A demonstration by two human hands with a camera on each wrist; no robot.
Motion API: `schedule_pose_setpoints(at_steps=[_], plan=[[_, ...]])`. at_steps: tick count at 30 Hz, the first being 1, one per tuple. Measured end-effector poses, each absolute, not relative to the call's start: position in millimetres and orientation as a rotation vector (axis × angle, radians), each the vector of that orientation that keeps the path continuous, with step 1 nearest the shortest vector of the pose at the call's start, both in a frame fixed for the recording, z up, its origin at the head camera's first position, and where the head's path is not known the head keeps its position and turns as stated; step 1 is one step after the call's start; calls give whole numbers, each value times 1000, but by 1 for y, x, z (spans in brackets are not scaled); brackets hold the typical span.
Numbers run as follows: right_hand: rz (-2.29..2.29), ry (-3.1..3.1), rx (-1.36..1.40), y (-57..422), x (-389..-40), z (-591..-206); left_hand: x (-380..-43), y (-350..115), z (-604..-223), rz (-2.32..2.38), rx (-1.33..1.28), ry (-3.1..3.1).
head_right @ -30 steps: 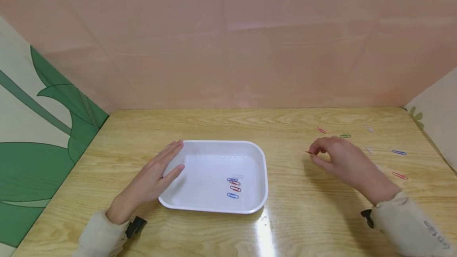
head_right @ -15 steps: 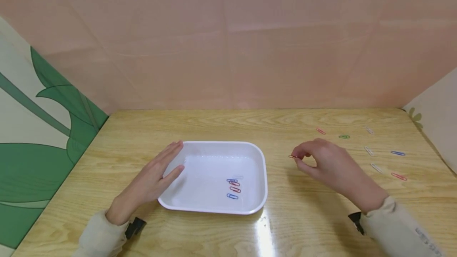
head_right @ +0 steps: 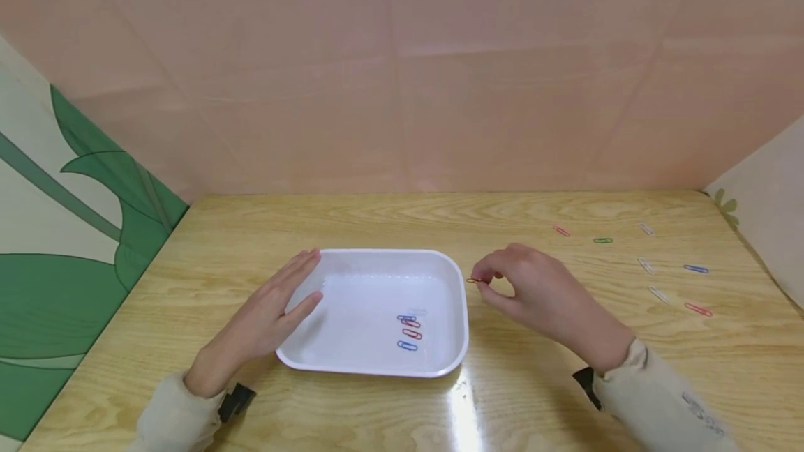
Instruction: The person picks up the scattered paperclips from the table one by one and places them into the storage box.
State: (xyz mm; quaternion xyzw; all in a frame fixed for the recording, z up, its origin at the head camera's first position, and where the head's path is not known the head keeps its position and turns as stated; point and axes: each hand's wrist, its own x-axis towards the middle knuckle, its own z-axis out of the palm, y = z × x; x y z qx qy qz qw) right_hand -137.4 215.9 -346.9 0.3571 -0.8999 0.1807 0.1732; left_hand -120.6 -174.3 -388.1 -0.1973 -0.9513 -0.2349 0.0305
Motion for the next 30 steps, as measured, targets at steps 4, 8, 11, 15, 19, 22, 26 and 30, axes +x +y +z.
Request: schedule_pose_setpoints(at_steps=[4, 8, 11, 15, 19, 22, 26, 30], plan=[[551, -2541, 1039, 204, -137, -345, -120, -175, -388, -720, -612, -2927], [591, -2544, 1056, 193, -136, -346, -120, -175, -388, -715, -615, -2920], [611, -2560, 1071, 186, -136, -348, -120, -175, -388, -712, -617, -2921], [640, -2595, 1093, 177, -136, -350, -120, -175, -388, -709, -617, -2922], [656, -2626, 1106, 168, -138, -353, -120, -175, -388, -705, -613, -2922], [666, -2637, 1132, 162, -140, -356, -120, -175, -388, -703, -614, -2915], [679, -2659, 1178, 156, -143, -360, -120, -174, -390, -697, -619, -2905], [697, -2687, 1191, 153, -145, -363, -120, -175, -390, -697, -621, -2901]])
